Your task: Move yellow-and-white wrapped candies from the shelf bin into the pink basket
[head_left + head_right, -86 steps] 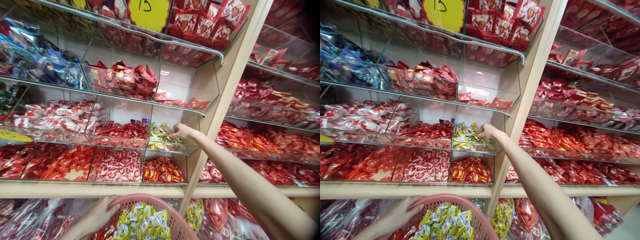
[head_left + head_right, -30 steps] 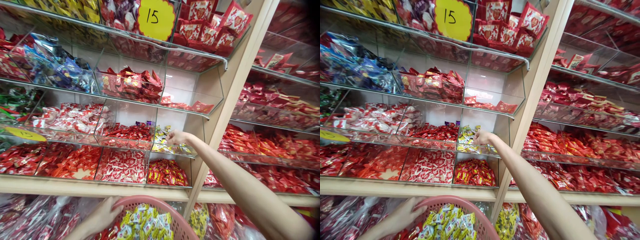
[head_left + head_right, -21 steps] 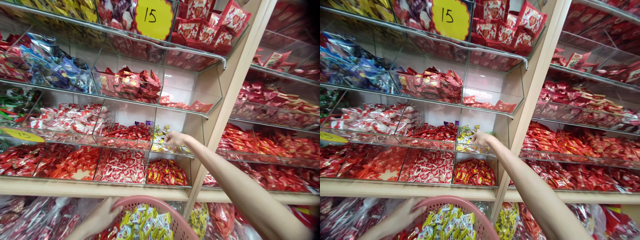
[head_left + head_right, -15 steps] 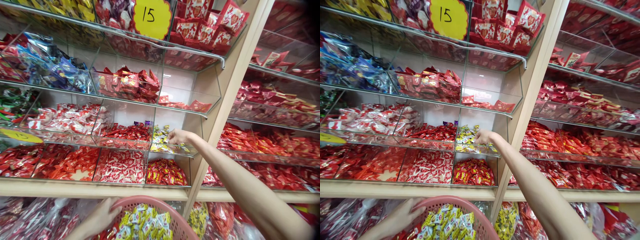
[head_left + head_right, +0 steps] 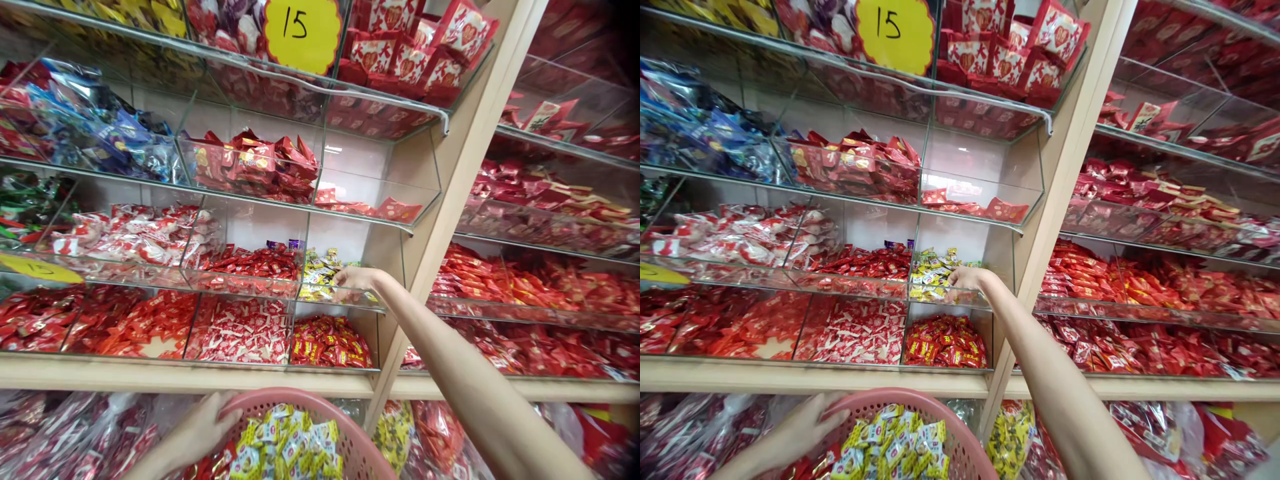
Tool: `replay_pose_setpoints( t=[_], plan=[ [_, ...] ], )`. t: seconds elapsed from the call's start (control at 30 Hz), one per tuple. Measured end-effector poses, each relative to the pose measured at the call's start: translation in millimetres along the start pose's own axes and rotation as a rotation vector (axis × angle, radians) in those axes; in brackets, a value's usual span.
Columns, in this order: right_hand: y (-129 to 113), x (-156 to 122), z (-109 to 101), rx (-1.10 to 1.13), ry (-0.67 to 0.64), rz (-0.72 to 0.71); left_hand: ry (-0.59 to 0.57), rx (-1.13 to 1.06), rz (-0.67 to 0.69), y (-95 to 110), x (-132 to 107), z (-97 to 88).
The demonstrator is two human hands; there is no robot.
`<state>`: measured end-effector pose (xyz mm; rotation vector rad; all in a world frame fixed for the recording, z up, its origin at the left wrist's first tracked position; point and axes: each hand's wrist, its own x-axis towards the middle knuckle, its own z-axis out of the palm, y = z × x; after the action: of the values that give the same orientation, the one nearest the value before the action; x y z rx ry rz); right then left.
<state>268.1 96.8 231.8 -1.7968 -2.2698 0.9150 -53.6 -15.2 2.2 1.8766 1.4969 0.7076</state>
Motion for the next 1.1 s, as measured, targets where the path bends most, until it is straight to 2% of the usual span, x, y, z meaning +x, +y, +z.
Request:
replay_pose_setpoints(
  t=[0.2, 0.37, 0.47, 0.63, 0.8, 0.87, 0.93, 1.03, 1.1],
  plan=[
    [-0.7, -4.9, 2.3, -0.086, 0.228, 0.112, 0.017, 0.039, -0.003, -1.8, -0.1, 1.1],
    [-7.0, -9.9, 1.8, -0.128, 0.135, 0.117, 0.003, 0.041, 0.007, -4.7, 1.2, 2.8],
    [-8.1, -9.6, 2.4, -0.146, 0.132, 0.109, -0.037, 0.081, 0.007, -4.2, 1.4, 2.6],
    [0.1, -8.4, 3.8, -0.051, 0.19, 0.041, -0.058, 0.12, 0.013, -5.9, 2.3, 2.5],
    [5.7, -18.0, 4.4, 0.211, 0.38, -0.153, -0.05, 0.123, 0.014, -6.8, 2.1, 2.4],
    [5.8, -22.5, 4.3, 0.316, 0.317, -0.283, -0.052, 0.108, 0.007, -4.5, 1.2, 2.1],
    [5.4, -25.1, 3.9, 0.374, 0.192, -0.378, -0.043, 0.087, -0.001, -1.0, 0.1, 1.6],
    [3.5, -24.9, 3.2, 0.417, 0.03, -0.414, -0.023, 0.071, -0.005, 3.9, -0.6, 1.1],
    [0.0, -23.4, 2.7, 0.47, -0.019, -0.419, -0.03, 0.085, 0.006, 4.6, -0.2, 1.3]
  ],
)
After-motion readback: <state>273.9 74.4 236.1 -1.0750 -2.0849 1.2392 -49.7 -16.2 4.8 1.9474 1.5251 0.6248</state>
